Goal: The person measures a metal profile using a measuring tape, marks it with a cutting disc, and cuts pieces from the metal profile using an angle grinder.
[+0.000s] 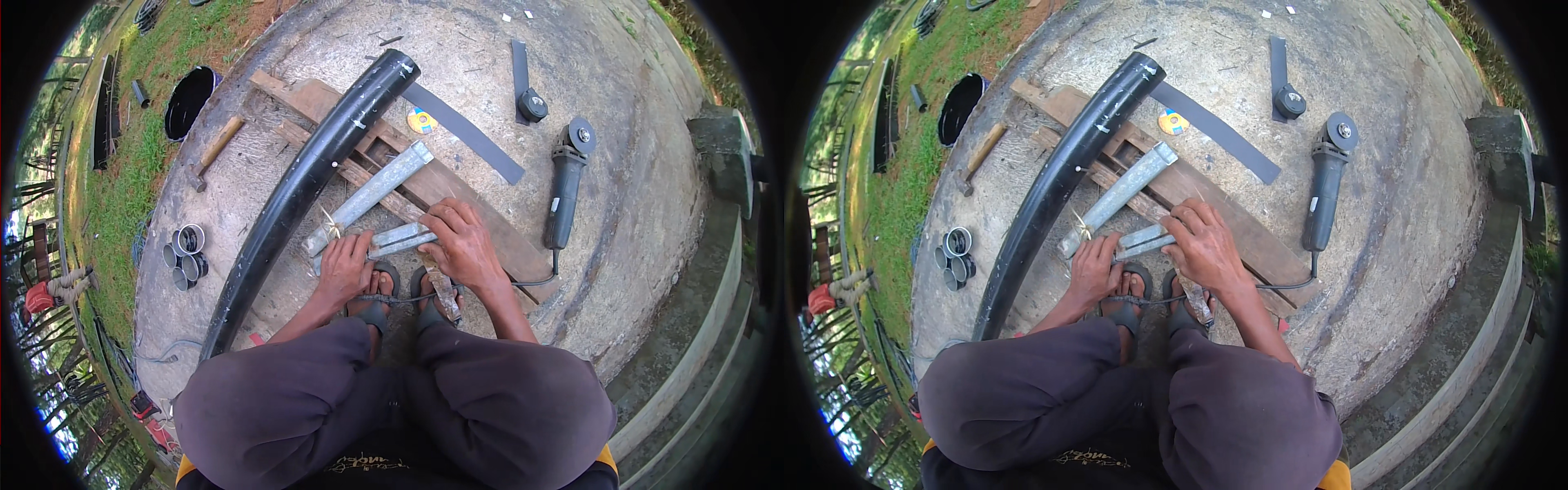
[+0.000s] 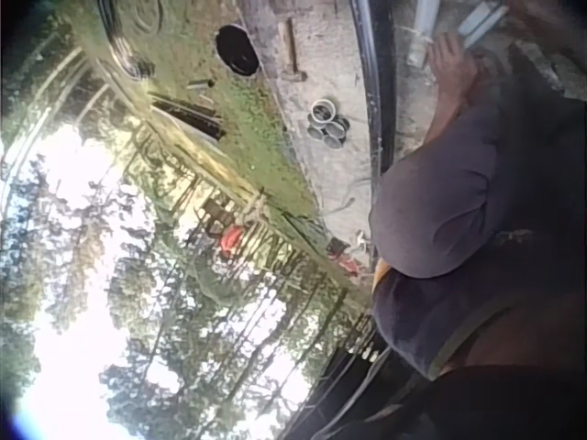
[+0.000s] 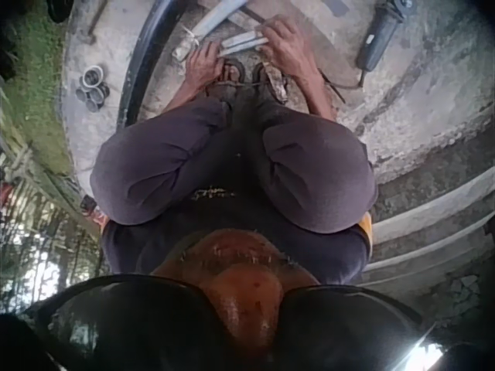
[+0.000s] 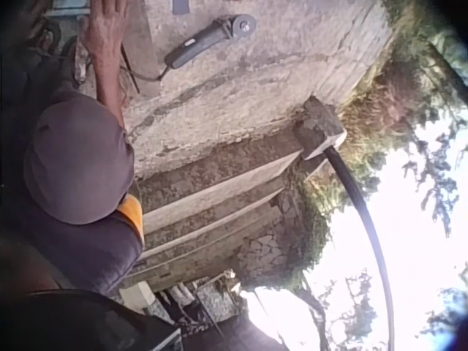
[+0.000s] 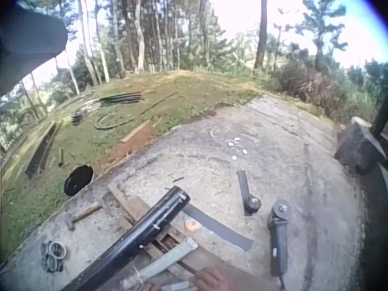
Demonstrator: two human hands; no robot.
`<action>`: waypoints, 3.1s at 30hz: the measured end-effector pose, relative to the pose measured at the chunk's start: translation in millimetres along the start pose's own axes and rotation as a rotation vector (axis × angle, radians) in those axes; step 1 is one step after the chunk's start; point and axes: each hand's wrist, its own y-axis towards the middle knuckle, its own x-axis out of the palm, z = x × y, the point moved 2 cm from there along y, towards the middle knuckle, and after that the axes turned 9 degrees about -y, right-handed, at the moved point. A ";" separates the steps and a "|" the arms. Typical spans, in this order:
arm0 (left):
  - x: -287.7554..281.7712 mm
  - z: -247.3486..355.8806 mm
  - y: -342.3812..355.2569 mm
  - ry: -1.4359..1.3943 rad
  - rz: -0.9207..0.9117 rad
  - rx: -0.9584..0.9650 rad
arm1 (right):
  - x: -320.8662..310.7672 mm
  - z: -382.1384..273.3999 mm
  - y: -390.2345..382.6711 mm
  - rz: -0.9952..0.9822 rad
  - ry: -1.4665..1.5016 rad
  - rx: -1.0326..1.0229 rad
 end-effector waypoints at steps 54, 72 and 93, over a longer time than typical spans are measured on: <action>18.0 121.7 83.7 -1.563 -0.367 -0.276 | -67.4 -12.0 33.2 0.225 0.461 0.590; 39.1 135.4 98.5 -1.645 -0.503 -0.307 | -38.2 17.6 14.9 0.411 1.445 0.615; -25.3 -2.7 57.5 0.095 0.333 -0.120 | -153.4 88.7 -2.4 0.104 0.580 0.778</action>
